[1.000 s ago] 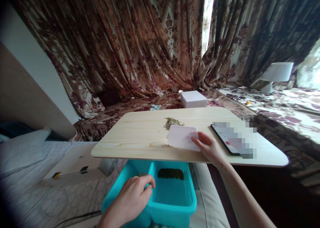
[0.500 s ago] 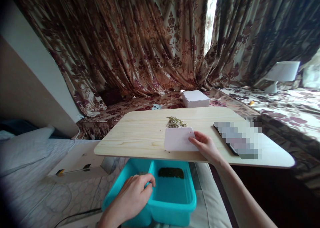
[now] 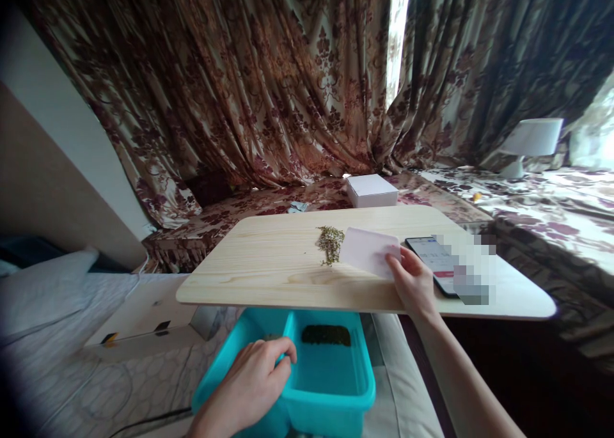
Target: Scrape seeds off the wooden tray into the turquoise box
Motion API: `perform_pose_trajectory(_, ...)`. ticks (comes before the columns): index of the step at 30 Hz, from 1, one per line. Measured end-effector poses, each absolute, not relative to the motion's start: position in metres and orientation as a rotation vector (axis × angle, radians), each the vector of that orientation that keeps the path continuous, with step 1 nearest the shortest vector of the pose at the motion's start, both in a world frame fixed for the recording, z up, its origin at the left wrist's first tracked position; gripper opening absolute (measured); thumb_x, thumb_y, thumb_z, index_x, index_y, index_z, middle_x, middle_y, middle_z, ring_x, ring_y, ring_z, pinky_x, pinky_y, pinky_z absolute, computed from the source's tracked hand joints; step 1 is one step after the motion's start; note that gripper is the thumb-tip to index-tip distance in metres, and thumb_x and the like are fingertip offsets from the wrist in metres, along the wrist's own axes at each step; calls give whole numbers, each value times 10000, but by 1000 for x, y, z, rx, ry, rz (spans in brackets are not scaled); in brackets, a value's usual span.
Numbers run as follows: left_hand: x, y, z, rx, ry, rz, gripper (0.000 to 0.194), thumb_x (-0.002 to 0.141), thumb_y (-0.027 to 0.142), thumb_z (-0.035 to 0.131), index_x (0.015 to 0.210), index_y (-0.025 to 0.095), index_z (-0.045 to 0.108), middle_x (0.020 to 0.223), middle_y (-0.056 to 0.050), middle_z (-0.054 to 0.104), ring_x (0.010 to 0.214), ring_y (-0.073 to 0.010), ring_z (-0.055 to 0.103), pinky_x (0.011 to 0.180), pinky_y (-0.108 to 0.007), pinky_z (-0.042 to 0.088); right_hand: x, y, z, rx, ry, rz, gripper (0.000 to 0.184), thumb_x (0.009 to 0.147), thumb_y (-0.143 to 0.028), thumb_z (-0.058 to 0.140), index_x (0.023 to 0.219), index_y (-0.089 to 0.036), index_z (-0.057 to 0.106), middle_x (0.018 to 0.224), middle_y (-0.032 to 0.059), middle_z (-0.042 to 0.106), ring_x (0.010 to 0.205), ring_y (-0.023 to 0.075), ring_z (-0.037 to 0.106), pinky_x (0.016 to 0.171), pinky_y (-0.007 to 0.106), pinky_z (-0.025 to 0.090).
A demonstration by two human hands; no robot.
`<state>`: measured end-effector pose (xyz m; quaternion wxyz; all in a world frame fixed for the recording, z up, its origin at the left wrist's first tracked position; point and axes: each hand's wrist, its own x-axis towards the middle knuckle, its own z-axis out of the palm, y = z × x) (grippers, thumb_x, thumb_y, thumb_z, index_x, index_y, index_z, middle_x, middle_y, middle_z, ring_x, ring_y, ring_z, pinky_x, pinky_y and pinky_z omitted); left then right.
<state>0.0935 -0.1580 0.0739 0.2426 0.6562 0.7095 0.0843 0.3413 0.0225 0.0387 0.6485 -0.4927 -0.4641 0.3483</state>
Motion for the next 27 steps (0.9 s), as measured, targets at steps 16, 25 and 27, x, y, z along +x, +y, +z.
perform_pose_trajectory(16, 97, -156, 76, 1821, 1944, 189, 286, 844, 205, 376, 914, 274, 644, 942, 9, 689, 947, -190, 589, 829, -270, 382, 335, 14, 48, -1131, -1247, 815, 341, 669, -401, 721, 939, -192, 724, 907, 72, 767, 867, 263, 705, 794, 355, 548)
perform_pose_trajectory(25, 97, -156, 77, 1791, 1944, 205, 296, 827, 206, 370, 909, 271, 647, 953, -2, 691, 960, -201, 590, 850, -286, 392, 333, 17, 51, -1132, -1242, 863, 350, 664, -415, 727, 937, -195, 723, 843, 61, 772, 829, 259, 714, 745, 345, 559)
perform_pose_trajectory(27, 97, -156, 76, 1788, 1943, 213, 292, 827, 213, 371, 905, 272, 647, 953, -2, 690, 959, -202, 590, 854, -289, 392, 333, 17, 52, -1114, -1263, 876, 344, 658, -415, 737, 924, -197, 723, 839, 60, 774, 822, 261, 716, 748, 352, 560)
